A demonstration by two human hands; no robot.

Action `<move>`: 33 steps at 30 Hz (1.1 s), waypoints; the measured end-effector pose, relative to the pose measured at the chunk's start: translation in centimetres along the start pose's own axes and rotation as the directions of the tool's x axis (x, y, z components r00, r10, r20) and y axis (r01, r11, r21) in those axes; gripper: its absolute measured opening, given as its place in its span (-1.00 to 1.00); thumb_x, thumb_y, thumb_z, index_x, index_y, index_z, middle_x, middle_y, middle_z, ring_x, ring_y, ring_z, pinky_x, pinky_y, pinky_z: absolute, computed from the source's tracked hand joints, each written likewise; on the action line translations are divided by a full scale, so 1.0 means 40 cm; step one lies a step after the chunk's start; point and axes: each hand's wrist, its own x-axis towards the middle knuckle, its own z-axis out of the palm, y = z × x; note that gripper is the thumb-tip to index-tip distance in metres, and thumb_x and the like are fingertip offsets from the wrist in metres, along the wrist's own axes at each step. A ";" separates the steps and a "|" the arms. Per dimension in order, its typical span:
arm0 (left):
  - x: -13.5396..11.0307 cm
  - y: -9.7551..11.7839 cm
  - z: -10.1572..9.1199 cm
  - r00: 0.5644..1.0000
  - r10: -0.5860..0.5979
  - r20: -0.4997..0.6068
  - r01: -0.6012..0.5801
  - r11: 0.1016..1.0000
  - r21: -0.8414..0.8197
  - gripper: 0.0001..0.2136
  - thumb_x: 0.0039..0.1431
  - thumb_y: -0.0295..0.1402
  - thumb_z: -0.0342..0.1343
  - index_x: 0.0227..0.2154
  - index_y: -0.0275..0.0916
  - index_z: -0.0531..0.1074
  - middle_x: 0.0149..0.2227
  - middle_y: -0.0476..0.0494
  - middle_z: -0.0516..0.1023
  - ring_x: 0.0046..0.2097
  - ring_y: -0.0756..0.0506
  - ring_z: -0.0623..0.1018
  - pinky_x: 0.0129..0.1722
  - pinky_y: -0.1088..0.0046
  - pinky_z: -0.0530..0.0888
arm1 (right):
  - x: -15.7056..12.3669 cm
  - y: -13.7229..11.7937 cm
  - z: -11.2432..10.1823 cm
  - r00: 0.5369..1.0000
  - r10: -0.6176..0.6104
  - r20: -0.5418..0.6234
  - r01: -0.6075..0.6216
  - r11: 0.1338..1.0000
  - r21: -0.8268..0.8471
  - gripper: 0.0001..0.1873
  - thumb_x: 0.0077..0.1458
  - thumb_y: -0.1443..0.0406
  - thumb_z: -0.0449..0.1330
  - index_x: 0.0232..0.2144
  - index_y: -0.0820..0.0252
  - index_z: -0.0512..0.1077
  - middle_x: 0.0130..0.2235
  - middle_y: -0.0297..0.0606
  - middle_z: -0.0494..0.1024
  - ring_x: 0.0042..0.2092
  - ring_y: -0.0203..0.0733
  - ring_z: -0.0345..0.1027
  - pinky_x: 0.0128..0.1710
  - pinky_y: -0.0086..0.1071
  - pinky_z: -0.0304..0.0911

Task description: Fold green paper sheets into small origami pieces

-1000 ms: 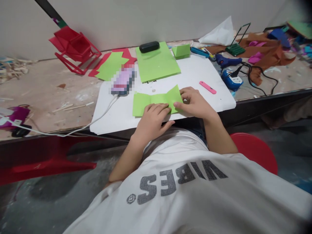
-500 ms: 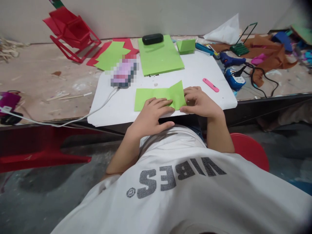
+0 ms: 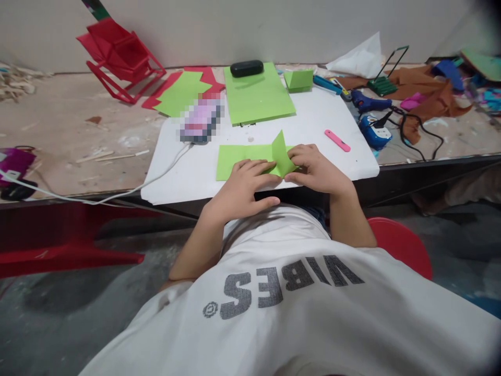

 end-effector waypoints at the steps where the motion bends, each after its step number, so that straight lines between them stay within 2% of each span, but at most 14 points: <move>1: 0.000 0.001 0.000 1.000 -0.002 0.002 0.002 1.000 0.005 -0.42 0.65 0.22 0.31 0.43 -0.02 0.80 0.77 -0.38 0.54 0.75 -0.58 0.49 0.80 -0.38 0.28 | -0.001 -0.003 0.002 1.000 0.001 -0.002 -0.001 1.000 -0.009 -0.70 0.39 0.07 0.48 -0.34 0.01 0.55 0.08 -0.04 0.81 0.31 0.31 0.61 0.55 0.21 0.23; 6: 0.003 0.001 -0.005 1.000 -0.012 0.019 0.012 1.000 0.016 -0.43 0.63 0.21 0.35 0.42 -0.03 0.79 0.77 -0.40 0.53 0.76 -0.61 0.47 0.80 -0.41 0.30 | 0.004 -0.009 0.011 0.999 -0.047 0.003 0.047 0.998 -0.038 -0.80 0.45 0.12 0.38 -0.25 0.01 0.55 0.07 -0.03 0.82 0.23 0.27 0.63 0.50 0.17 0.26; 10: 0.006 -0.008 -0.015 1.000 -0.011 0.018 0.011 0.999 -0.038 -0.49 0.67 0.14 0.33 0.41 -0.02 0.81 0.68 -0.40 0.62 0.67 -0.58 0.57 0.75 -0.33 0.40 | 0.017 -0.010 0.014 0.997 -0.077 0.019 0.078 0.996 -0.046 -0.82 0.48 0.14 0.32 -0.22 0.01 0.52 -0.08 -0.10 0.76 0.06 0.20 0.59 0.26 0.03 0.33; 14: 0.006 -0.016 -0.015 1.000 -0.004 -0.004 0.003 0.997 -0.075 -0.56 0.69 0.05 0.32 0.37 0.00 0.85 0.61 -0.38 0.67 0.62 -0.54 0.61 0.72 -0.29 0.44 | 0.026 -0.023 0.015 0.998 -0.057 0.010 0.057 0.998 -0.040 -0.79 0.45 0.15 0.30 -0.27 0.01 0.43 -0.20 -0.18 0.66 -0.08 0.12 0.51 0.11 -0.06 0.27; 20: 0.003 -0.021 -0.001 0.997 -0.004 -0.082 -0.005 0.994 -0.110 -0.59 0.68 -0.01 0.30 0.28 -0.06 0.90 0.30 -0.38 0.71 0.39 -0.44 0.70 0.60 -0.20 0.56 | 0.036 -0.040 0.023 0.999 -0.005 -0.039 0.003 0.998 -0.056 -0.76 0.38 0.16 0.30 -0.31 0.00 0.34 -0.27 -0.23 0.59 -0.16 0.04 0.43 0.05 -0.09 0.21; 24: 0.001 -0.021 0.000 0.997 -0.008 -0.076 -0.002 0.992 -0.127 -0.61 0.64 -0.01 0.36 0.27 -0.05 0.91 0.23 -0.34 0.67 0.35 -0.43 0.68 0.60 -0.22 0.55 | 0.037 -0.045 0.026 0.998 0.043 -0.045 -0.044 0.999 -0.015 -0.81 0.33 0.17 0.34 -0.31 0.02 0.42 -0.27 -0.24 0.63 -0.16 0.03 0.45 -0.01 -0.13 0.22; 28: -0.001 -0.015 0.001 0.997 -0.019 -0.075 0.010 0.992 -0.125 -0.65 0.62 -0.06 0.39 0.26 -0.04 0.90 0.25 -0.33 0.66 0.37 -0.44 0.66 0.64 -0.25 0.52 | 0.032 -0.051 0.030 0.994 0.088 -0.068 -0.081 0.991 0.103 -0.89 0.30 0.17 0.36 -0.20 0.05 0.58 -0.25 -0.26 0.69 -0.12 0.04 0.53 -0.02 -0.17 0.26; 31: 0.004 -0.011 -0.002 0.995 -0.035 -0.098 0.020 0.988 -0.154 -0.67 0.64 -0.08 0.35 0.23 -0.05 0.90 0.20 -0.31 0.67 0.31 -0.42 0.70 0.56 -0.23 0.59 | 0.032 -0.056 0.035 0.989 0.126 -0.083 -0.111 0.980 0.166 -0.83 0.29 0.13 0.38 -0.16 0.05 0.60 -0.29 -0.31 0.68 -0.15 0.01 0.51 -0.06 -0.18 0.26; 33: 0.011 -0.011 -0.007 0.992 -0.055 -0.114 0.031 0.980 -0.196 -0.71 0.66 -0.10 0.32 0.12 -0.08 0.88 0.13 -0.28 0.69 0.20 -0.36 0.73 0.44 -0.14 0.68 | 0.034 -0.058 0.038 0.985 0.149 -0.088 -0.130 0.973 0.191 -0.79 0.27 0.11 0.39 -0.15 0.06 0.61 -0.30 -0.33 0.66 -0.18 0.00 0.50 -0.07 -0.18 0.25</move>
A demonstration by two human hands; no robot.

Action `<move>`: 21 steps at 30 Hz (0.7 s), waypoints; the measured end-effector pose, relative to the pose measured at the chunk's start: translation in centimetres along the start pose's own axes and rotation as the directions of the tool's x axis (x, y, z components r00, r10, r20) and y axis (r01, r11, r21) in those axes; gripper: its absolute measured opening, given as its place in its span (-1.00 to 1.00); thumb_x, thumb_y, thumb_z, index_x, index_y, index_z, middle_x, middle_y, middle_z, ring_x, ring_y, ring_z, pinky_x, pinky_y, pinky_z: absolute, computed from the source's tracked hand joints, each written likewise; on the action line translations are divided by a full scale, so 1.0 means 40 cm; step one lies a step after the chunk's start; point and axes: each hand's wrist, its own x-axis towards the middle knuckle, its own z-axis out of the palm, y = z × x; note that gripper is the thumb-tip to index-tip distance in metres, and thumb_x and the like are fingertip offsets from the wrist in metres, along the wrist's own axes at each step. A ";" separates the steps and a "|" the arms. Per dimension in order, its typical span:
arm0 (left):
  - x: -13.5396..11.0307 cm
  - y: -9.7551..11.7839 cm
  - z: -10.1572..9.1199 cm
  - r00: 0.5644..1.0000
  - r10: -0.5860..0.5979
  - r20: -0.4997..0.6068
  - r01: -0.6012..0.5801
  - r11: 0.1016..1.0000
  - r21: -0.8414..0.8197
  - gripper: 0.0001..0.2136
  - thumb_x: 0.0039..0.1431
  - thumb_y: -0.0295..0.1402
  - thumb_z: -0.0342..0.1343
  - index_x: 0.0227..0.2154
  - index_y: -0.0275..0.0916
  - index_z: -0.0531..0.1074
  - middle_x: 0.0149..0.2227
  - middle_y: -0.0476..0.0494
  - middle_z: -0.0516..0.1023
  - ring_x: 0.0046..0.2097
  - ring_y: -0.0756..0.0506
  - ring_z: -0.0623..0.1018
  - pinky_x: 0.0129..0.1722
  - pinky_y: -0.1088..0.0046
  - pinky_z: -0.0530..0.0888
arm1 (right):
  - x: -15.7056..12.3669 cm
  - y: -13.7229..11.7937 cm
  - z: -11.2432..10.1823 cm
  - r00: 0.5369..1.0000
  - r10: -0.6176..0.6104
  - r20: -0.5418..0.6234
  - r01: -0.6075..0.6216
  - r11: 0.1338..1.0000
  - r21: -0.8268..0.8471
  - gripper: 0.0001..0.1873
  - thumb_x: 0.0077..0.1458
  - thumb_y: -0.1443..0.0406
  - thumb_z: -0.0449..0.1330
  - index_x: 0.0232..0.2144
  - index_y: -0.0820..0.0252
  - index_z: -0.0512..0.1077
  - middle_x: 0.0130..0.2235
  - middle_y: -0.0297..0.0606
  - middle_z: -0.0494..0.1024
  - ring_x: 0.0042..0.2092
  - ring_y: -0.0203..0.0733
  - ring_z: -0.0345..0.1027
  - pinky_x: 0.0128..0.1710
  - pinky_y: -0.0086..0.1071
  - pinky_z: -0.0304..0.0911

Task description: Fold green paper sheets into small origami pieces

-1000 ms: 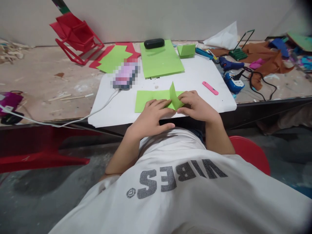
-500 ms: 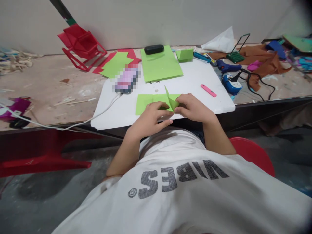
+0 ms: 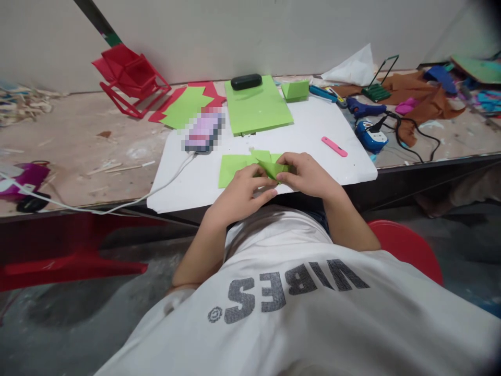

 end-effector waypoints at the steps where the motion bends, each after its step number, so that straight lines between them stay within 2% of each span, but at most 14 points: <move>1: 0.005 -0.001 -0.002 0.999 -0.024 -0.023 0.024 1.000 -0.009 -0.75 0.65 -0.12 0.32 0.04 -0.10 0.86 0.08 -0.25 0.70 0.14 -0.33 0.74 0.37 -0.08 0.71 | 0.001 0.000 0.001 1.000 0.007 -0.001 -0.007 1.000 0.010 -0.78 0.25 0.11 0.40 -0.14 0.07 0.62 -0.29 -0.33 0.66 -0.18 -0.01 0.50 -0.07 -0.18 0.25; 3: 0.017 -0.007 -0.004 0.987 -0.098 -0.130 0.097 0.995 -0.009 -0.84 0.59 -0.16 0.39 -0.03 -0.12 0.75 0.03 -0.20 0.68 0.03 -0.28 0.74 0.23 0.01 0.76 | 0.005 0.000 0.000 1.000 0.015 0.007 -0.015 1.000 0.021 -0.77 0.23 0.12 0.42 -0.14 0.08 0.65 -0.26 -0.31 0.68 -0.17 -0.01 0.51 -0.06 -0.18 0.26; 4: 0.022 -0.012 -0.003 0.970 -0.131 -0.205 0.132 0.991 -0.011 -0.83 0.53 -0.19 0.44 0.02 -0.12 0.70 0.07 -0.19 0.68 0.02 -0.26 0.73 0.19 0.04 0.78 | 0.007 0.001 -0.001 1.000 0.018 0.014 -0.018 1.000 0.023 -0.77 0.22 0.12 0.43 -0.14 0.09 0.67 -0.25 -0.30 0.70 -0.15 0.00 0.52 -0.05 -0.18 0.26; 6: 0.031 -0.022 0.002 0.935 -0.156 -0.319 0.157 0.987 -0.023 -0.59 0.43 -0.24 0.52 0.25 -0.08 0.62 0.28 -0.24 0.63 0.08 -0.24 0.74 0.19 0.06 0.81 | 0.012 0.002 -0.003 0.999 0.022 0.032 -0.023 1.000 0.014 -0.75 0.23 0.14 0.44 -0.09 0.10 0.73 -0.21 -0.27 0.74 -0.12 0.02 0.55 -0.02 -0.18 0.29; 7: 0.034 -0.027 0.006 0.929 -0.148 -0.338 0.147 0.989 -0.028 -0.46 0.40 -0.25 0.55 0.36 -0.05 0.57 0.41 -0.28 0.57 0.13 -0.25 0.75 0.21 0.06 0.82 | 0.014 0.002 -0.004 0.999 0.021 0.042 -0.022 1.000 0.003 -0.71 0.24 0.15 0.44 -0.04 0.11 0.77 -0.19 -0.26 0.76 -0.10 0.03 0.56 -0.01 -0.17 0.30; 8: 0.036 -0.031 0.011 0.933 -0.135 -0.335 0.135 0.991 -0.023 -0.40 0.39 -0.26 0.56 0.42 -0.03 0.55 0.50 -0.30 0.50 0.19 -0.26 0.75 0.25 0.05 0.82 | 0.017 0.002 -0.004 0.998 0.019 0.052 -0.019 1.000 -0.009 -0.66 0.26 0.15 0.45 0.02 0.13 0.80 -0.16 -0.24 0.78 -0.08 0.04 0.57 0.01 -0.17 0.31; 10: 0.037 -0.037 0.018 0.946 -0.120 -0.302 0.132 0.991 0.018 -0.48 0.41 -0.26 0.55 0.36 -0.02 0.60 0.55 -0.32 0.47 0.27 -0.31 0.75 0.33 0.00 0.81 | 0.020 0.003 -0.004 0.997 0.018 0.079 -0.015 0.999 -0.039 -0.57 0.31 0.14 0.46 0.14 0.16 0.83 -0.12 -0.19 0.82 -0.06 0.07 0.59 0.04 -0.15 0.34; 13: 0.035 -0.041 0.024 0.948 -0.144 -0.284 0.174 0.981 0.086 -0.78 0.49 -0.24 0.49 0.09 -0.07 0.68 0.42 -0.31 0.59 0.30 -0.37 0.75 0.38 -0.05 0.78 | 0.021 0.007 -0.001 0.995 0.036 0.095 -0.026 0.994 -0.103 -0.55 0.40 0.11 0.45 0.21 0.16 0.85 -0.06 -0.14 0.85 -0.02 0.11 0.61 0.09 -0.13 0.38; 15: 0.034 -0.044 0.025 0.943 -0.161 -0.290 0.203 0.972 0.119 -0.87 0.55 -0.22 0.44 0.01 -0.08 0.69 0.33 -0.32 0.67 0.30 -0.40 0.74 0.42 -0.10 0.74 | 0.021 0.010 0.003 0.996 0.041 0.079 -0.028 0.987 -0.160 -0.56 0.45 0.09 0.46 0.23 0.12 0.85 -0.02 -0.10 0.87 0.04 0.16 0.62 0.17 -0.08 0.40; 17: 0.034 -0.046 0.025 0.934 -0.186 -0.306 0.242 0.958 0.157 -0.90 0.60 -0.21 0.36 -0.01 -0.09 0.70 0.31 -0.34 0.73 0.33 -0.43 0.72 0.48 -0.19 0.68 | 0.020 0.014 0.008 0.998 0.032 0.059 -0.018 0.975 -0.223 -0.55 0.48 0.05 0.46 0.24 0.11 0.85 0.02 -0.05 0.87 0.14 0.26 0.63 0.30 0.02 0.39; 21: 0.032 -0.047 0.027 0.916 -0.235 -0.326 0.315 0.923 0.219 -0.85 0.68 -0.22 0.23 0.00 -0.05 0.70 0.38 -0.33 0.79 0.45 -0.50 0.63 0.52 -0.32 0.58 | 0.020 0.018 0.014 0.999 0.021 0.049 -0.005 0.952 -0.306 -0.53 0.52 0.05 0.41 0.27 0.13 0.85 0.07 0.02 0.86 0.33 0.43 0.56 0.51 0.23 0.24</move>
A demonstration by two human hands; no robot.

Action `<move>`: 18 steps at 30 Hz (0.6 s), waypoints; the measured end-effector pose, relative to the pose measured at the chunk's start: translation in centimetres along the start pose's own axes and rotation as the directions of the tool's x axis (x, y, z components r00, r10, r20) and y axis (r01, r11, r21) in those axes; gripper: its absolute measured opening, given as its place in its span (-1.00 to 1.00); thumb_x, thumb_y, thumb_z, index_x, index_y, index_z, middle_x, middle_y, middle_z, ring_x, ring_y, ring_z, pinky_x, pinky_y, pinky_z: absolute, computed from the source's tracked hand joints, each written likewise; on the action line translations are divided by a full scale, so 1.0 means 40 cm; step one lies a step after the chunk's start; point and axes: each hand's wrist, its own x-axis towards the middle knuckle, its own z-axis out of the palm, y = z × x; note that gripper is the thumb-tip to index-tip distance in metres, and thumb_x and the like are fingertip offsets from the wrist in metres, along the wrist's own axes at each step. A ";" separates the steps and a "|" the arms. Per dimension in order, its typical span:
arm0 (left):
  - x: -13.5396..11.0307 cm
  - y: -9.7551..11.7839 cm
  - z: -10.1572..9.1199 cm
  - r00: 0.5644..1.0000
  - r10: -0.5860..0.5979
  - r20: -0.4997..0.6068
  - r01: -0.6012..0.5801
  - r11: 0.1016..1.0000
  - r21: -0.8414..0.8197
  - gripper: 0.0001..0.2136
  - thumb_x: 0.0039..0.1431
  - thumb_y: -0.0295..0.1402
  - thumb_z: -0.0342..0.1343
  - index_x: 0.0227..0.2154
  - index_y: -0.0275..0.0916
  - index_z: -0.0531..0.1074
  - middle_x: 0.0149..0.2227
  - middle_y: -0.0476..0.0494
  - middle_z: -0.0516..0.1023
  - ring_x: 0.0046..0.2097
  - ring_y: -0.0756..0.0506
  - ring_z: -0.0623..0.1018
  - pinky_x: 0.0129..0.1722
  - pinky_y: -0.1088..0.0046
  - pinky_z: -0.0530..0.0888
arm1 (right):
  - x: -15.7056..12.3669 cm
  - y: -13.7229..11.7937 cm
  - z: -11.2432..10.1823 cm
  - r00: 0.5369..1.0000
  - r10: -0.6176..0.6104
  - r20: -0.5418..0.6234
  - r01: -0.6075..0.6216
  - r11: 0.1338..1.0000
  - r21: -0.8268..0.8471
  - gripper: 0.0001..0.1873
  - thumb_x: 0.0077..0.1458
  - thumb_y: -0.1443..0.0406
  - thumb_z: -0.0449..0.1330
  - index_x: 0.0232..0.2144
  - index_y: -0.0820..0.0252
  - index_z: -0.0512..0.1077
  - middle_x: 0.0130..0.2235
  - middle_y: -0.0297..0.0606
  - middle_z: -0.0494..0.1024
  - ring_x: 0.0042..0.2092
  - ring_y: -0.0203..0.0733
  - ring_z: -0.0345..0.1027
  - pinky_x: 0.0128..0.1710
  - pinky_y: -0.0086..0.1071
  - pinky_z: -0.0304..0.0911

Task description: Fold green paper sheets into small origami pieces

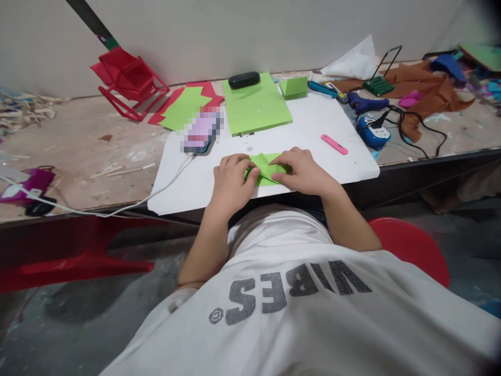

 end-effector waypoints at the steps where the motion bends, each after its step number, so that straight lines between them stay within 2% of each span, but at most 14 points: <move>1: -0.001 0.000 0.000 1.000 -0.002 0.002 0.002 1.000 0.004 -0.84 0.69 -0.22 0.21 0.01 -0.04 0.70 0.39 -0.32 0.80 0.46 -0.50 0.62 0.51 -0.33 0.57 | 0.000 -0.001 0.001 1.000 -0.001 0.006 0.001 1.000 -0.011 -0.53 0.53 0.05 0.39 0.29 0.11 0.84 0.08 0.02 0.86 0.35 0.44 0.54 0.52 0.25 0.21; 5: -0.004 -0.006 0.004 1.000 0.004 0.001 -0.004 1.000 -0.013 -0.80 0.70 -0.20 0.16 0.05 -0.01 0.70 0.38 -0.30 0.80 0.43 -0.50 0.62 0.46 -0.32 0.55 | 0.000 -0.008 0.004 1.000 0.003 0.022 -0.002 0.999 -0.052 -0.50 0.57 0.04 0.33 0.34 0.05 0.83 0.12 0.03 0.83 0.34 0.43 0.49 0.50 0.25 0.17; 11: -0.009 -0.006 0.001 1.000 0.001 0.008 -0.001 1.000 -0.021 -0.79 0.68 -0.15 0.21 0.19 0.02 0.65 0.36 -0.32 0.78 0.42 -0.52 0.62 0.46 -0.30 0.53 | 0.000 -0.015 0.009 1.000 0.012 0.016 -0.010 0.993 -0.119 -0.43 0.64 -0.01 0.26 0.42 0.05 0.82 0.15 0.11 0.77 0.33 0.45 0.41 0.45 0.26 0.18; 18: -0.011 -0.004 -0.009 0.998 -0.037 0.058 0.036 0.999 0.010 -0.61 0.62 -0.17 0.22 0.39 -0.02 0.58 0.45 -0.38 0.72 0.51 -0.56 0.61 0.50 -0.33 0.54 | 0.001 -0.016 0.014 0.999 0.019 0.027 -0.014 0.982 -0.187 -0.34 0.71 -0.05 0.21 0.55 0.07 0.76 0.21 0.17 0.75 0.33 0.49 0.40 0.44 0.29 0.16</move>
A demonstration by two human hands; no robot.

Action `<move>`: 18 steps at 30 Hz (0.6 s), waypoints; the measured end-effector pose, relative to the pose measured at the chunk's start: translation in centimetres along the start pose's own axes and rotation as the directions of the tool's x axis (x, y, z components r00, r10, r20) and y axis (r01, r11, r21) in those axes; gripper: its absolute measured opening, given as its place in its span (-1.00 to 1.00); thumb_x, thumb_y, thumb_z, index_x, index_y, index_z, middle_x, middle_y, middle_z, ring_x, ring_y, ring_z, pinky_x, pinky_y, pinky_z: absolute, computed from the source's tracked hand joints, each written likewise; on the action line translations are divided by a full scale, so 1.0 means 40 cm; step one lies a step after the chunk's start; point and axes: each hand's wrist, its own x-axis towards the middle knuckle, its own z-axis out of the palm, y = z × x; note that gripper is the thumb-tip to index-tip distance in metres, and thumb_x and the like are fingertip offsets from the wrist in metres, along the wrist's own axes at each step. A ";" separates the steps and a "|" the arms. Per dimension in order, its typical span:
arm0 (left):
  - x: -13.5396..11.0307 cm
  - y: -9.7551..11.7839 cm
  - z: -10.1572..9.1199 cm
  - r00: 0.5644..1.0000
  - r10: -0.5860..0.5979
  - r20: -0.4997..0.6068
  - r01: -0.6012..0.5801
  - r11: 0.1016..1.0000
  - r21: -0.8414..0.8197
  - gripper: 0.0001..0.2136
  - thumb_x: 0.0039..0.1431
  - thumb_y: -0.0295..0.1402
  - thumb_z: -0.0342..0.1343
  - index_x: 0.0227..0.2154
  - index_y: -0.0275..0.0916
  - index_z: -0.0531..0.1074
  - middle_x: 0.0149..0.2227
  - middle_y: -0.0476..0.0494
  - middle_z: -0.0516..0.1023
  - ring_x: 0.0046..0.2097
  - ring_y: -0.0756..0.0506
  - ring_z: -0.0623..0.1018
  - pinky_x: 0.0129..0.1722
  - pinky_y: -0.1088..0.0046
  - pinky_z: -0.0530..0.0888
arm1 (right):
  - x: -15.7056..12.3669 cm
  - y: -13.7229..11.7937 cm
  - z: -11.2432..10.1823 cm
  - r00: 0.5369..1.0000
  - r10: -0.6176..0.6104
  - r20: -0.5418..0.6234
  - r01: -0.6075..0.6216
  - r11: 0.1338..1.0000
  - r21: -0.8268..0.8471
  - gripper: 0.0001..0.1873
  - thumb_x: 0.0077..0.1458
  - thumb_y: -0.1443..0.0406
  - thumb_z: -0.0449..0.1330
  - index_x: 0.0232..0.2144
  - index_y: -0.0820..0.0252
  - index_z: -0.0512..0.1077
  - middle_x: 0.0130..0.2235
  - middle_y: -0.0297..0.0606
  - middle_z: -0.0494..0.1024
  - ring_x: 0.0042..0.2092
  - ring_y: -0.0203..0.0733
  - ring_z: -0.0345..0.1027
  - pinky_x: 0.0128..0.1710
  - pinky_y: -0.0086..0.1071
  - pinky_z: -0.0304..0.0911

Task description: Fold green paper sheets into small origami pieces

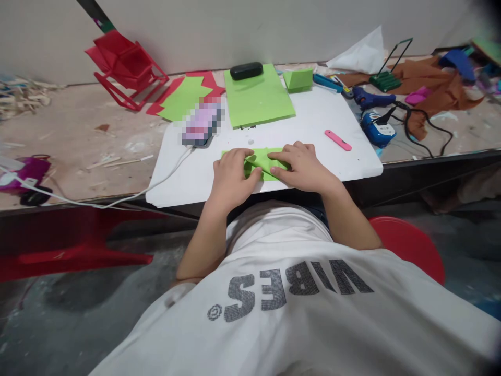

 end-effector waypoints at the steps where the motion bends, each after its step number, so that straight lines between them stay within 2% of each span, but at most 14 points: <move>1: 0.000 -0.002 0.000 1.000 0.002 -0.007 -0.002 1.000 -0.007 -0.59 0.61 -0.18 0.22 0.42 0.00 0.56 0.47 -0.37 0.72 0.51 -0.55 0.61 0.50 -0.32 0.54 | 0.001 0.000 0.001 1.000 -0.003 -0.002 0.003 1.000 -0.001 -0.34 0.71 -0.05 0.20 0.55 0.08 0.76 0.22 0.18 0.76 0.33 0.49 0.40 0.44 0.29 0.16; 5: -0.007 -0.001 -0.001 0.998 0.034 -0.047 -0.036 0.999 -0.039 -0.53 0.58 -0.21 0.23 0.47 0.06 0.57 0.47 -0.32 0.75 0.50 -0.53 0.62 0.55 -0.33 0.52 | 0.001 0.001 0.004 1.000 -0.015 -0.013 0.015 1.000 -0.001 -0.36 0.72 -0.07 0.19 0.51 0.06 0.78 0.22 0.19 0.76 0.31 0.49 0.40 0.43 0.30 0.16; 10: -0.021 0.017 -0.012 0.980 0.186 0.068 -0.186 0.982 0.000 -0.44 0.57 -0.11 0.27 0.54 -0.02 0.57 0.59 -0.37 0.67 0.64 -0.55 0.53 0.65 -0.29 0.42 | -0.002 0.002 0.006 1.000 -0.013 -0.015 0.013 1.000 -0.001 -0.35 0.73 -0.08 0.16 0.51 0.04 0.77 0.23 0.17 0.75 0.33 0.48 0.40 0.43 0.29 0.15; 14: -0.021 0.013 -0.015 0.979 0.183 0.089 -0.181 0.983 -0.029 -0.33 0.58 -0.06 0.29 0.65 -0.07 0.48 0.57 -0.40 0.70 0.57 -0.54 0.61 0.64 -0.25 0.45 | -0.003 0.005 0.007 1.000 -0.013 -0.028 0.012 1.000 -0.001 -0.40 0.72 -0.04 0.18 0.47 0.02 0.79 0.20 0.16 0.78 0.32 0.49 0.42 0.42 0.30 0.15; 18: -0.021 0.013 -0.021 0.965 0.231 0.124 -0.229 0.973 -0.028 -0.33 0.60 -0.04 0.30 0.66 -0.04 0.51 0.58 -0.38 0.69 0.59 -0.55 0.57 0.63 -0.23 0.44 | -0.004 0.006 0.007 0.999 0.009 -0.042 -0.008 0.999 0.035 -0.45 0.69 0.03 0.19 0.43 0.04 0.79 0.24 0.14 0.83 0.33 0.47 0.43 0.45 0.30 0.14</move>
